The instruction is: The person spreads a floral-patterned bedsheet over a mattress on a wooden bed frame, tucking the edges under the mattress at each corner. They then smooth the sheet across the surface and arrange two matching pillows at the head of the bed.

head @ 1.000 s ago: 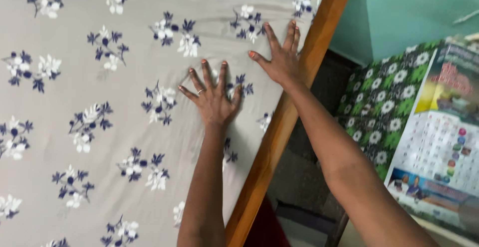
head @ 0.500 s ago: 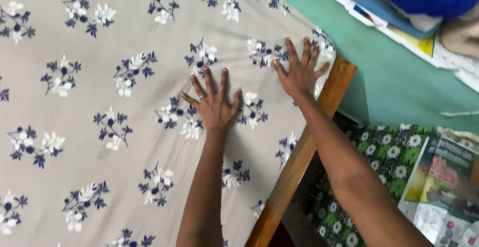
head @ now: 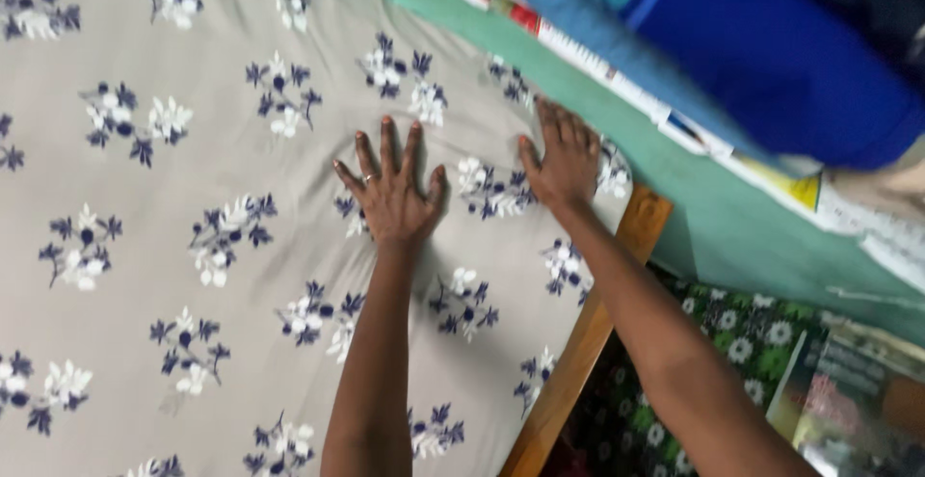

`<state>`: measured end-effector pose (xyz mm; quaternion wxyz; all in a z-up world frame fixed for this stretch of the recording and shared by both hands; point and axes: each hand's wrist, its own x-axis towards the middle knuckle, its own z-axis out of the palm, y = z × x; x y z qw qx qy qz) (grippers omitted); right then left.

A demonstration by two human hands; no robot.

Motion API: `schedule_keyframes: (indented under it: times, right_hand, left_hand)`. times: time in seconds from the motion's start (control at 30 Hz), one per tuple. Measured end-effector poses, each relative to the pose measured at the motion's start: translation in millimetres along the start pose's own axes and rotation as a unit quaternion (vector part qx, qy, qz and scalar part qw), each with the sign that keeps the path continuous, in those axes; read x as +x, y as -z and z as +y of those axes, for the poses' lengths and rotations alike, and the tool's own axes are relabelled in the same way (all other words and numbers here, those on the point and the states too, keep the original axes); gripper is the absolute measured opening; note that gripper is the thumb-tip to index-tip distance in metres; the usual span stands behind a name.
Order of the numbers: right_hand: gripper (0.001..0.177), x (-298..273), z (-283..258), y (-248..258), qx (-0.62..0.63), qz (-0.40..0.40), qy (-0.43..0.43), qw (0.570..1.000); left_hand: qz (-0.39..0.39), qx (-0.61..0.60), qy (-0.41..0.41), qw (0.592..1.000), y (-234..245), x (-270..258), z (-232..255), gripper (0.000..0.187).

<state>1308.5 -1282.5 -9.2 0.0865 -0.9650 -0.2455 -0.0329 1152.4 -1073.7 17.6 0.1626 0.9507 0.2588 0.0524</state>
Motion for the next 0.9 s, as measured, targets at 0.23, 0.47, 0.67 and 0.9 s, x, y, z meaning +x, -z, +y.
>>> schedule_keyframes:
  times: [0.23,0.47,0.67,0.9]
  right_hand:
    - [0.064,7.6,-0.2,5.9,0.026,0.025,0.022,0.999]
    - [0.066,11.6,-0.3,4.9,0.025,0.018,0.029,0.999]
    - [0.065,12.8,1.9,4.5,0.017,0.017,0.029,0.999]
    - [0.067,21.0,0.3,5.3,-0.007,0.004,0.051,0.999]
  left_hand:
    - [0.018,0.004,-0.030,0.999,-1.4,51.2,10.2,0.071]
    - [-0.052,-0.019,-0.132,0.990,-31.2,120.8,87.6,0.058]
    - [-0.020,0.012,-0.134,0.991,-56.1,137.1,99.3,0.039]
    - [-0.013,-0.014,-0.140,0.990,-60.0,133.7,100.9,0.043]
